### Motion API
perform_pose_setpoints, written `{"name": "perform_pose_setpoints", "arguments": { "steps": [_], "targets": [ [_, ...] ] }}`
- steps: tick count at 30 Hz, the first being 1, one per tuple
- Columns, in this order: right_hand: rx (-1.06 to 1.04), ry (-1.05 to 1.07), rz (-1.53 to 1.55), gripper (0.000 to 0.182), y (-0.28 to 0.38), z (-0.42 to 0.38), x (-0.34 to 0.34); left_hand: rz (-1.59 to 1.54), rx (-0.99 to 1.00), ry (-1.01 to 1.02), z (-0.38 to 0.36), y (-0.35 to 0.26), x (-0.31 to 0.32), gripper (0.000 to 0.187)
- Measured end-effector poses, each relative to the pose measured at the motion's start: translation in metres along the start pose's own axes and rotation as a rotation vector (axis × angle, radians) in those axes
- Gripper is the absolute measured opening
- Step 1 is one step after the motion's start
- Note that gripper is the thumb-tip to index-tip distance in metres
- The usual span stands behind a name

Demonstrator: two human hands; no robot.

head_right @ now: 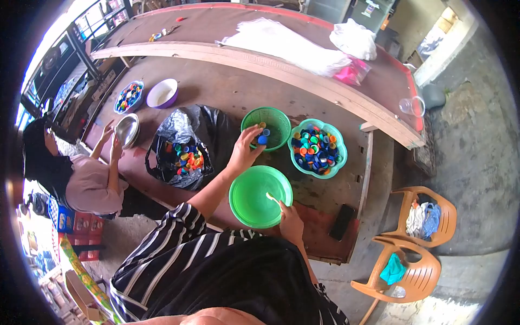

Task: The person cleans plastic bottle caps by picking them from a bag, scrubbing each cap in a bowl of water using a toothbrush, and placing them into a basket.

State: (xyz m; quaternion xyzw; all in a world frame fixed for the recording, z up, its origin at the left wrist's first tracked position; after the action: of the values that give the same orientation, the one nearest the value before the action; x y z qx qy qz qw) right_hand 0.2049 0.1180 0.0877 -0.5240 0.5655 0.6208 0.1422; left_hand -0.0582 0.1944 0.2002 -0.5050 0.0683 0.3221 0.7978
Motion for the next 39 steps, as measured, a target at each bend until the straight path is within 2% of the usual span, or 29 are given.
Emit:
{"name": "perform_pose_setpoints", "arguments": {
  "steps": [3, 6, 7, 9, 11, 13, 15, 17, 19, 20, 21, 23, 27, 29, 30, 33, 35, 37, 38, 39],
  "targets": [
    [-0.023, -0.019, 0.037, 0.038, 0.003, -0.001, -0.004, 0.096, 0.036, -0.118, 0.007, -0.011, -0.033, 0.038],
    [-0.02, -0.003, 0.018, 0.038, -0.007, 0.001, 0.005, 0.228, -0.078, -0.266, -0.015, -0.005, -0.08, 0.03],
    [-0.021, -0.006, 0.014, 0.037, -0.008, 0.002, 0.005, 0.349, -0.093, -0.314, -0.026, 0.005, -0.098, 0.028],
    [-0.026, -0.009, 0.005, 0.037, -0.006, 0.001, 0.006, 0.308, -0.229, -0.471, -0.057, 0.043, -0.134, 0.018],
    [-0.053, -0.017, 0.011, 0.037, -0.001, 0.001, 0.002, 0.367, -0.309, -0.52, -0.089, 0.091, -0.162, 0.013],
    [-0.074, -0.022, 0.018, 0.037, 0.002, 0.005, 0.001, 0.444, -0.42, -0.446, -0.116, 0.145, -0.176, 0.011],
    [-0.08, -0.015, 0.025, 0.037, 0.0, 0.008, 0.001, 0.481, -0.549, -0.265, -0.136, 0.196, -0.173, 0.012],
    [-0.074, 0.018, 0.026, 0.038, -0.001, 0.008, 0.003, 0.418, -0.579, -0.182, -0.147, 0.237, -0.161, 0.014],
    [-0.058, 0.034, 0.044, 0.037, -0.001, 0.009, 0.002, 0.603, -0.525, -0.158, -0.142, 0.247, -0.146, 0.019],
    [-0.045, 0.04, 0.062, 0.037, -0.002, 0.008, 0.001, 0.612, -0.557, -0.118, -0.14, 0.255, -0.139, 0.024],
    [-0.035, 0.045, 0.079, 0.036, -0.002, 0.009, 0.001, 0.71, -0.565, -0.12, -0.145, 0.285, -0.13, 0.022],
    [-0.073, 0.029, 0.054, 0.037, -0.004, 0.004, 0.003, 0.769, -0.622, -0.011, -0.142, 0.303, -0.122, 0.021],
    [-0.116, -0.001, 0.031, 0.036, -0.007, 0.0, 0.008, 0.725, -0.764, 0.041, -0.139, 0.303, -0.124, 0.016],
    [-0.079, 0.026, 0.032, 0.036, -0.005, -0.002, 0.007, 0.741, -0.874, 0.03, -0.137, 0.284, -0.132, 0.017],
    [-0.062, 0.041, 0.035, 0.036, -0.002, 0.0, 0.006, 0.789, -0.801, 0.158, -0.133, 0.284, -0.131, 0.015],
    [-0.067, 0.063, -0.017, 0.036, 0.014, 0.003, 0.002, 0.823, -0.675, -0.096, -0.133, 0.253, -0.153, 0.015],
    [-0.118, 0.075, -0.043, 0.036, 0.021, 0.007, 0.005, 0.72, -0.587, -0.248, -0.139, 0.23, -0.169, 0.019],
    [-0.174, 0.099, -0.059, 0.036, 0.033, 0.015, 0.007, 0.468, -0.511, -0.344, -0.147, 0.22, -0.18, 0.021],
    [-0.161, 0.084, -0.094, 0.037, 0.035, 0.021, 0.008, 0.466, -0.568, -0.306, -0.147, 0.205, -0.184, 0.022],
    [-0.15, 0.072, -0.129, 0.039, 0.035, 0.028, 0.014, 0.353, -0.577, -0.363, -0.15, 0.192, -0.189, 0.023]
  ]
}}
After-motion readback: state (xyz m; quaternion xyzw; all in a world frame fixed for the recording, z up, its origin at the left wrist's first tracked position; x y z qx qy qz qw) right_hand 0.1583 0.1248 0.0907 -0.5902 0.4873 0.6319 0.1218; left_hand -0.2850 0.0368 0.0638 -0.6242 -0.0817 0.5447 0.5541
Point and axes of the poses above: each hand's wrist, its own z-axis towards the middle knuckle, its own x-axis out of the palm, y = z × x, the point moved 8 cm from there along z, towards the middle knuckle, and after that the axes turned 8 degrees about y, right-handed, at the moved point
